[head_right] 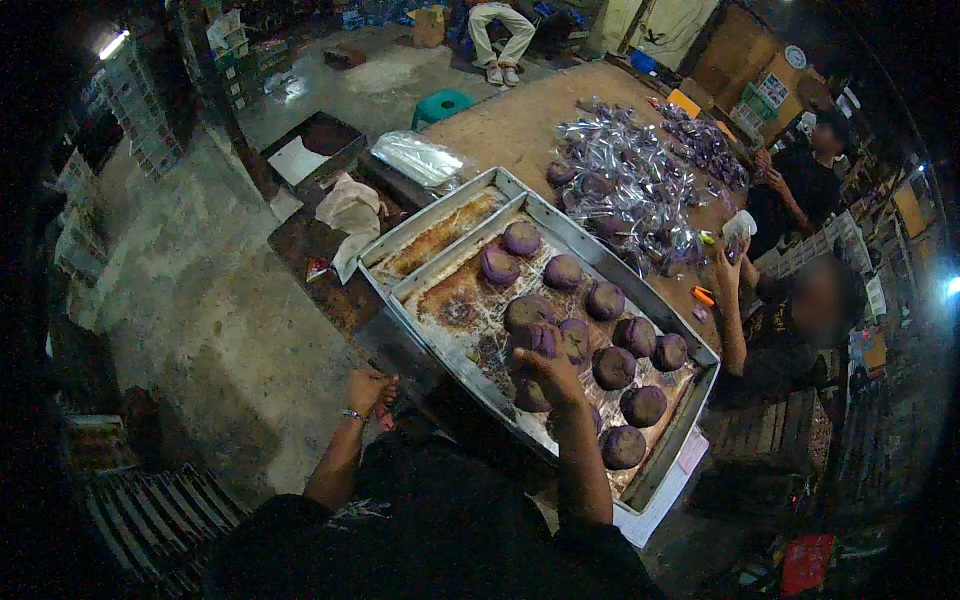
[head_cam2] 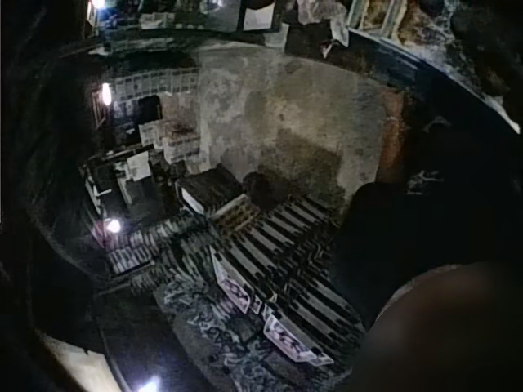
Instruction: The person repeatedly picks purple buns from a metal tray, wraps each one in a clear plastic bag, and places the wrapped buns on a table. The person also moves a tray of buns from a rack to the table and back.
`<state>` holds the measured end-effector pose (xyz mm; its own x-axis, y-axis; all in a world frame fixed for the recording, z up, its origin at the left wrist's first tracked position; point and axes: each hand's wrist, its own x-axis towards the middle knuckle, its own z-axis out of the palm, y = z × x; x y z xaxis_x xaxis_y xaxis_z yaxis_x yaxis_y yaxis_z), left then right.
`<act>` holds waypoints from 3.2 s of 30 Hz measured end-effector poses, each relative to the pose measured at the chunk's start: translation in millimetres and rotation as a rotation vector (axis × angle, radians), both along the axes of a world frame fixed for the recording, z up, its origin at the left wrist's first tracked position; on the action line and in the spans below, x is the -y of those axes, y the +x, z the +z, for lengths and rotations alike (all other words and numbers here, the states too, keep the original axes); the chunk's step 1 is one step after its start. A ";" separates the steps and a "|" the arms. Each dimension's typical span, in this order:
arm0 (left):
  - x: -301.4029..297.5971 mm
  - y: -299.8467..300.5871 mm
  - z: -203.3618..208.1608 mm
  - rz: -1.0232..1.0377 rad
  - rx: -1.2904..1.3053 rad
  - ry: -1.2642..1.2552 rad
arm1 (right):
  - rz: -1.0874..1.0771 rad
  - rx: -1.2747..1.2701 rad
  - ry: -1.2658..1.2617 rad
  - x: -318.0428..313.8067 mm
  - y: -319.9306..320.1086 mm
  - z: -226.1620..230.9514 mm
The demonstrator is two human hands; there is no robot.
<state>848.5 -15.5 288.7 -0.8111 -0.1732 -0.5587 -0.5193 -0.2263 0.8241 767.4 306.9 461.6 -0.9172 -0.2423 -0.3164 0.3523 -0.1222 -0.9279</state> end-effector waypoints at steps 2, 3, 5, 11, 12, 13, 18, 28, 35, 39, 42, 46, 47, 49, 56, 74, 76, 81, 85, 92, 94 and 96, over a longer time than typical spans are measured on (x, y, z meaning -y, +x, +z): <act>-1.6 -1.7 -0.1 0.016 -0.042 0.003 | -0.098 -0.222 0.404 7.1 13.3 13.8; -2.4 -4.6 1.2 0.010 -0.080 0.016 | -0.113 -0.347 0.567 8.7 19.1 21.9; -3.4 -9.8 7.3 0.030 -0.059 0.067 | -0.150 -0.508 0.926 7.4 35.3 37.3; 1.7 -46.9 33.4 -0.110 0.141 0.230 | -0.012 -0.456 1.188 5.2 59.1 40.6; 1.0 -51.3 36.7 -0.125 0.198 0.189 | -0.017 -0.469 1.173 3.4 60.7 38.6; -0.1 -51.0 39.2 -0.140 0.221 0.144 | -0.010 -0.457 1.157 2.1 60.5 36.1; -1.6 -35.7 42.8 -0.046 0.027 0.248 | -0.031 -0.483 1.116 -6.8 66.7 29.9; 0.4 -1.0 72.4 0.187 0.030 0.235 | -0.103 -0.472 0.958 -9.0 70.0 45.8; -61.2 20.3 135.3 0.411 -0.100 0.364 | -0.472 -1.069 0.500 63.1 103.4 49.5; -78.0 26.6 134.5 0.160 -0.189 0.169 | -0.091 -0.505 0.354 88.3 108.5 37.7; -66.5 22.7 125.8 -0.073 -0.271 0.093 | -0.052 -0.437 0.418 86.5 102.9 39.8; -59.2 15.1 117.3 -0.176 -0.237 0.421 | 0.071 -0.425 0.445 81.4 95.6 45.2; -57.8 10.8 115.7 -0.192 -0.203 0.587 | 0.118 -0.455 0.410 82.3 94.2 45.1; -53.5 5.1 112.3 -0.259 -0.289 0.570 | 0.132 -0.390 0.369 85.1 90.2 43.3; -20.8 -4.3 104.1 -0.463 -0.698 -0.344 | 0.238 -0.324 0.345 97.0 72.2 46.9; -77.9 12.7 140.5 -0.372 -0.394 0.200 | 0.259 -0.360 -0.203 68.7 105.3 33.8; -83.5 24.3 125.5 -0.353 -0.332 0.618 | 0.275 -0.368 -0.210 69.1 110.9 38.0; -100.5 55.1 91.0 -0.616 -0.732 0.218 | 0.343 -0.627 0.106 61.2 109.1 46.1; -105.2 63.9 67.7 -0.626 -0.719 -0.281 | 0.343 -0.514 0.197 23.6 90.4 75.5; -30.0 53.4 -53.4 -0.213 -0.070 -0.458 | 0.298 -0.688 0.680 -45.5 53.2 160.0; -16.8 37.9 -77.2 -0.081 -0.044 -0.498 | 0.322 -0.430 0.390 -43.1 38.7 170.1; -11.8 18.4 -76.7 -0.033 0.035 -0.551 | 0.070 -0.393 -0.101 -35.1 9.6 166.1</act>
<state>866.9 -3.7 212.0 -0.8034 -0.4225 -0.4196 -0.5482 0.2501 0.7981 777.0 341.9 627.7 -0.9436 -0.3204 0.0831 -0.0157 -0.2076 -0.9781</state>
